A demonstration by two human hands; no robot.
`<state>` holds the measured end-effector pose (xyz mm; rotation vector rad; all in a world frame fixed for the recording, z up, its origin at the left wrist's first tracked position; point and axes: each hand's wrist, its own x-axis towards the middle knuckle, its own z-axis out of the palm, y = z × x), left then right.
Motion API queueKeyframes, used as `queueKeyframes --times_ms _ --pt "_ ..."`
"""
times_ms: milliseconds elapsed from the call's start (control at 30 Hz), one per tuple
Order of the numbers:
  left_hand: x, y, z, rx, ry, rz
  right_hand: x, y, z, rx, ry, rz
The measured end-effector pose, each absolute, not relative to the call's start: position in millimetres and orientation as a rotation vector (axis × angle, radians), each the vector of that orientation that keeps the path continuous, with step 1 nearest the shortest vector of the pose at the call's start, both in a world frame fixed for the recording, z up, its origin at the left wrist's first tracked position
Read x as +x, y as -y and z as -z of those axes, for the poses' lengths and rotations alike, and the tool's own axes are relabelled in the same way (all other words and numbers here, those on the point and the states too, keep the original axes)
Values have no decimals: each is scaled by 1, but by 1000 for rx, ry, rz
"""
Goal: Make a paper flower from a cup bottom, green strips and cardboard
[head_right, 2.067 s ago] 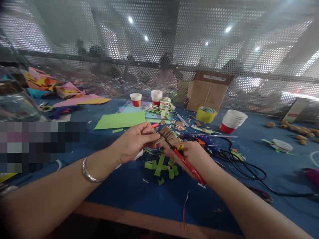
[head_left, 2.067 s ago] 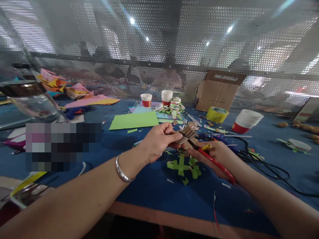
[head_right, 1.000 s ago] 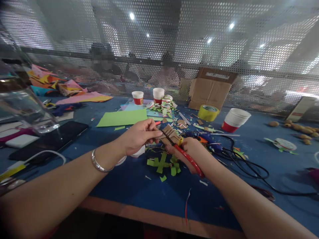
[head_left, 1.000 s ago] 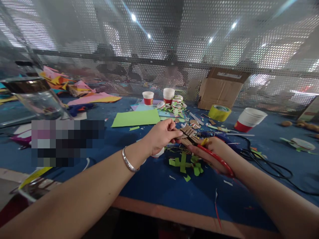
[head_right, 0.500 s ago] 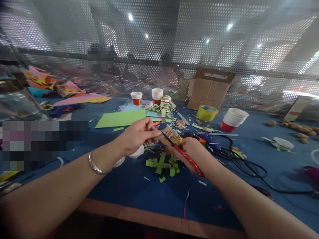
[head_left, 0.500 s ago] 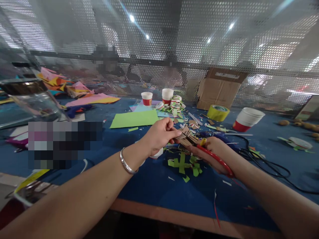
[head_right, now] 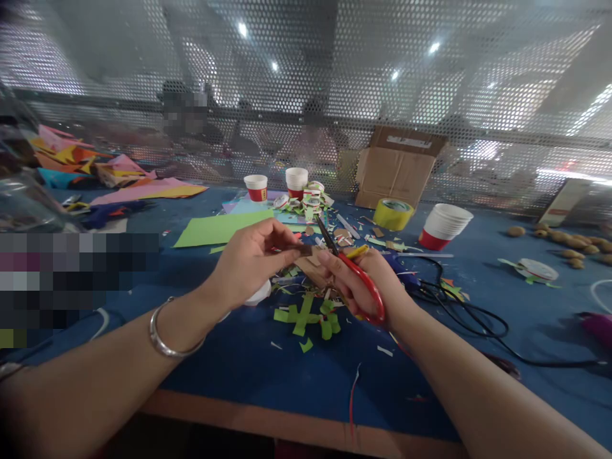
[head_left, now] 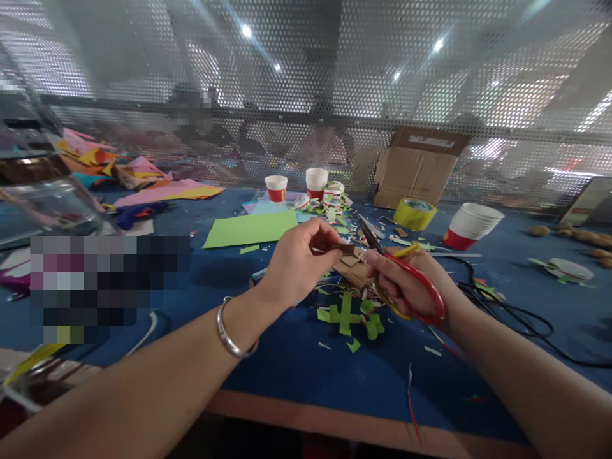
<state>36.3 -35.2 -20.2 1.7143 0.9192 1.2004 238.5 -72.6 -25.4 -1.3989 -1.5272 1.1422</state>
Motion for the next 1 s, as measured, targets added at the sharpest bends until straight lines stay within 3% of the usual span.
queueKeyframes --times_ms 300,633,1000 --pt "40 56 17 2030 -769 -1177 235 84 14 -1234 1489 -1153" --pt "39 45 17 1345 -675 -795 240 84 15 -1291 1636 -1120" --pt "36 43 9 1024 -783 -938 249 82 18 -1205 1674 -1123"
